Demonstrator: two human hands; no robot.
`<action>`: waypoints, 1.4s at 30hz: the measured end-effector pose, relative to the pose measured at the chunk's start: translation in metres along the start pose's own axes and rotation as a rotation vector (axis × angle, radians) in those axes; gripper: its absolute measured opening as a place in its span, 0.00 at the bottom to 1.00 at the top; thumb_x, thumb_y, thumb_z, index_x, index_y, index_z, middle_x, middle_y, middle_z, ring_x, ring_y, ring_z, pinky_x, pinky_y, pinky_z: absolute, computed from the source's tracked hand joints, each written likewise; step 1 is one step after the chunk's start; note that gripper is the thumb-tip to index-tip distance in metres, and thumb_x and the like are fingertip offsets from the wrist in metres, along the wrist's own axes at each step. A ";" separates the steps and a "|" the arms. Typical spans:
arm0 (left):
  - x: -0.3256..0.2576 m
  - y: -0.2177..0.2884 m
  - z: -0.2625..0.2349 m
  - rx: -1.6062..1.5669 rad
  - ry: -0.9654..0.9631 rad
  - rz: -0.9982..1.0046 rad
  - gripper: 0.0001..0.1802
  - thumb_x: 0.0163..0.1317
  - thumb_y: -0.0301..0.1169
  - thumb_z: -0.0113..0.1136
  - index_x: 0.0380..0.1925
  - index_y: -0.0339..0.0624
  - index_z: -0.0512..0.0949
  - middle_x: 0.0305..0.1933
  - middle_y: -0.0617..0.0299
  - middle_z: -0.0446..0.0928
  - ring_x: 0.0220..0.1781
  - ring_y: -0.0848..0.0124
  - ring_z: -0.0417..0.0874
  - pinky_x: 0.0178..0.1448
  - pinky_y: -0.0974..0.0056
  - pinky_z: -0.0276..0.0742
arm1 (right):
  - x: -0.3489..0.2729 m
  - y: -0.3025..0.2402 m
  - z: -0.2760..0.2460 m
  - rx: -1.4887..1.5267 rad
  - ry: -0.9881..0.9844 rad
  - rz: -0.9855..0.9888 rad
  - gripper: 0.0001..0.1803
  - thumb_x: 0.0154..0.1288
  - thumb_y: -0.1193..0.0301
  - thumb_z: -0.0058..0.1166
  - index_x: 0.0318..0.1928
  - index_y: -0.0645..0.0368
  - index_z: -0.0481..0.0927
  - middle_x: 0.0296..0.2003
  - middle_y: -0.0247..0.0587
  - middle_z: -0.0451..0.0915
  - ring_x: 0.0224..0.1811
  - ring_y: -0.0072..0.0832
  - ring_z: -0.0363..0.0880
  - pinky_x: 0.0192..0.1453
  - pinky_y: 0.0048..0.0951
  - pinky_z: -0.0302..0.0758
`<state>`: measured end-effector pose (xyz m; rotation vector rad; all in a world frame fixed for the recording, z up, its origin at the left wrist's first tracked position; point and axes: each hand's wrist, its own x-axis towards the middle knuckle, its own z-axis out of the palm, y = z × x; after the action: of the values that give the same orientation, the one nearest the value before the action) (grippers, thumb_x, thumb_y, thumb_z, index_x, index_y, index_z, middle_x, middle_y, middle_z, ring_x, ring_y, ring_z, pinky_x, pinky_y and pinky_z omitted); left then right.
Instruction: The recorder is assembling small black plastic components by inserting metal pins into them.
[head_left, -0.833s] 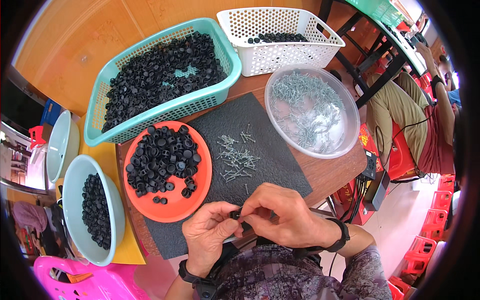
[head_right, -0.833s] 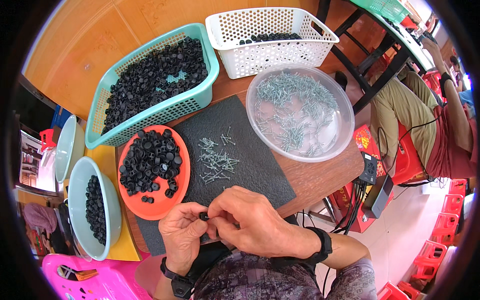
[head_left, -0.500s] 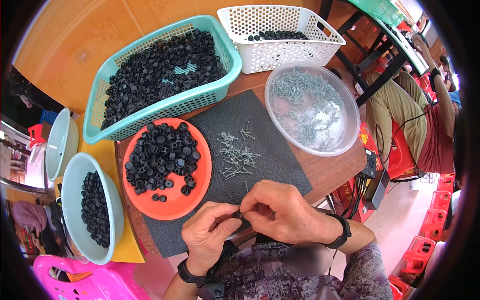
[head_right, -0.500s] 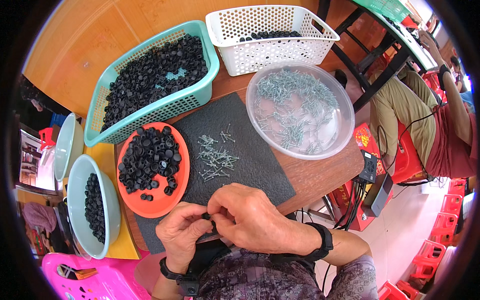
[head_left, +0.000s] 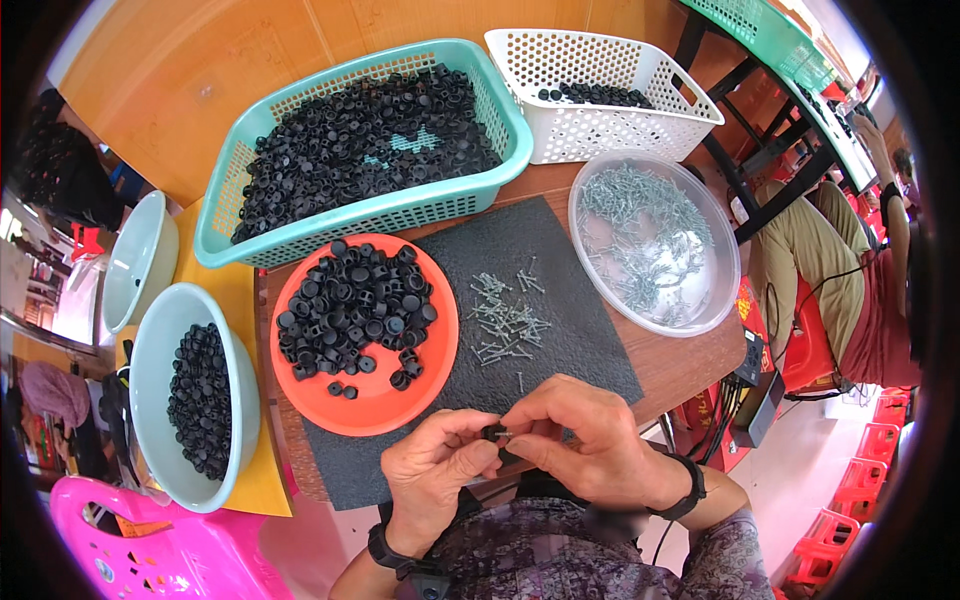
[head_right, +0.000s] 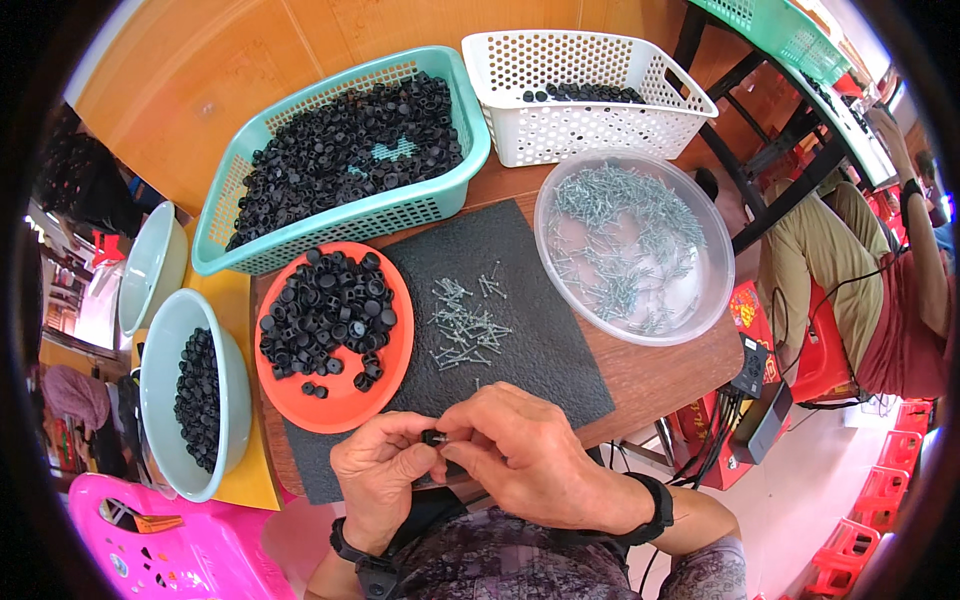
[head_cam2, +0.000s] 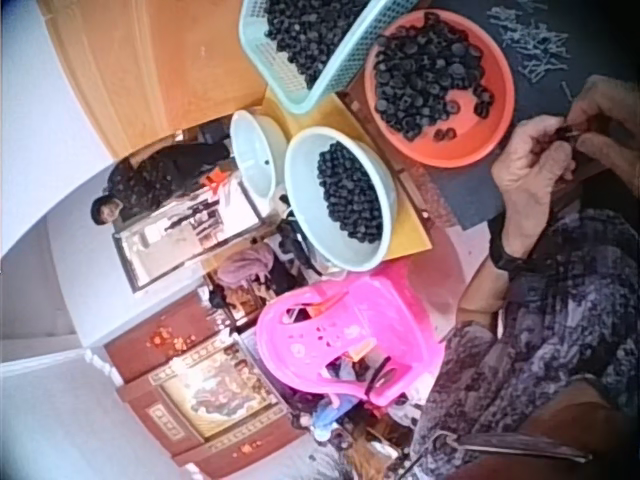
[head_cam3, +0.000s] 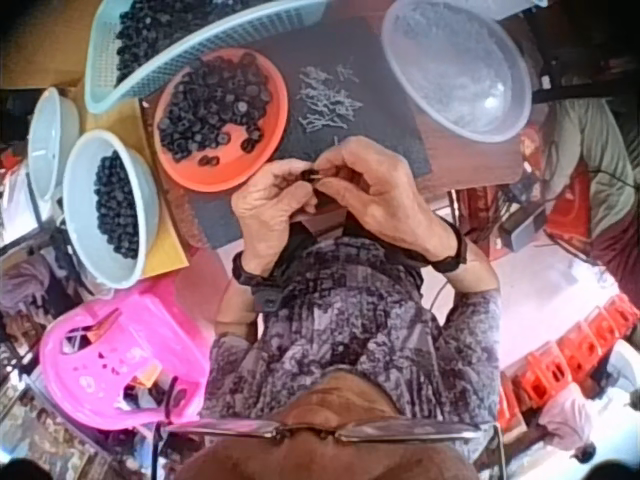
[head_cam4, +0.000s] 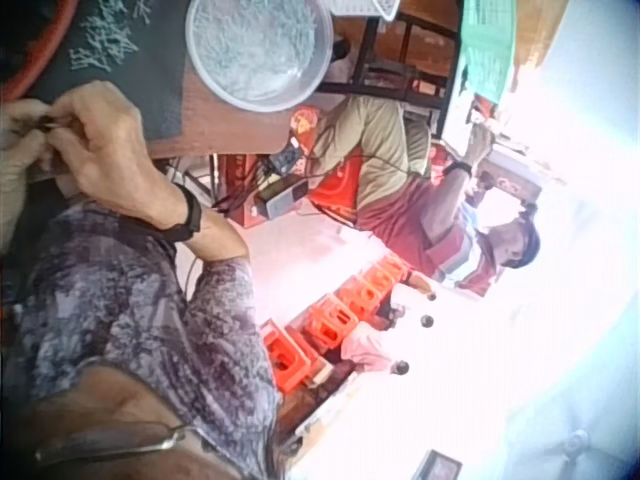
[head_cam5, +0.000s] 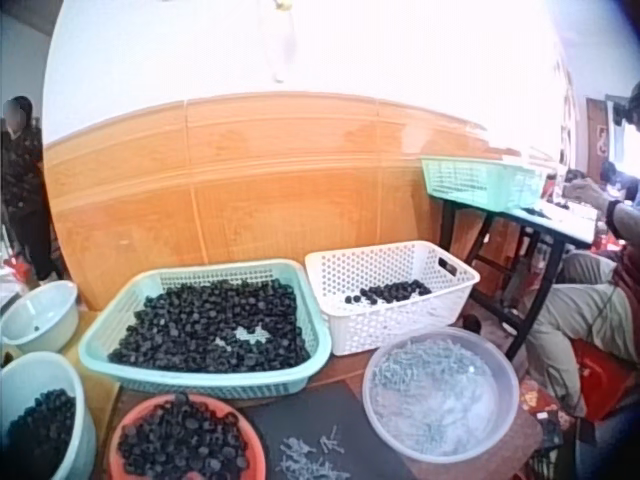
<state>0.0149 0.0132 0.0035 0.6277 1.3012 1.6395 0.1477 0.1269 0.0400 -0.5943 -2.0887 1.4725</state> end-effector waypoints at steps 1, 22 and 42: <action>-0.001 -0.001 -0.001 -0.019 0.003 0.008 0.14 0.55 0.21 0.64 0.40 0.26 0.76 0.31 0.53 0.78 0.26 0.71 0.80 0.28 0.70 0.78 | -0.001 0.003 0.001 -0.043 0.018 -0.068 0.10 0.51 0.82 0.59 0.36 0.63 0.76 0.25 0.43 0.75 0.28 0.39 0.75 0.30 0.34 0.70; -0.007 0.007 -0.004 0.460 0.073 0.361 0.13 0.51 0.25 0.69 0.37 0.32 0.80 0.30 0.62 0.76 0.27 0.78 0.75 0.28 0.75 0.71 | -0.001 0.005 0.019 -0.164 0.096 -0.220 0.11 0.47 0.85 0.60 0.34 0.65 0.76 0.24 0.42 0.74 0.23 0.34 0.72 0.25 0.31 0.68; -0.015 -0.003 -0.013 0.235 0.058 0.157 0.12 0.54 0.25 0.67 0.38 0.35 0.80 0.32 0.63 0.78 0.31 0.78 0.78 0.33 0.74 0.74 | 0.003 0.004 0.031 -0.161 0.061 -0.231 0.09 0.48 0.84 0.61 0.32 0.64 0.77 0.23 0.40 0.78 0.21 0.26 0.73 0.22 0.25 0.67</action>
<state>0.0119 -0.0066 -0.0009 0.8480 1.5340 1.6527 0.1265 0.1078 0.0282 -0.4334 -2.1603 1.1530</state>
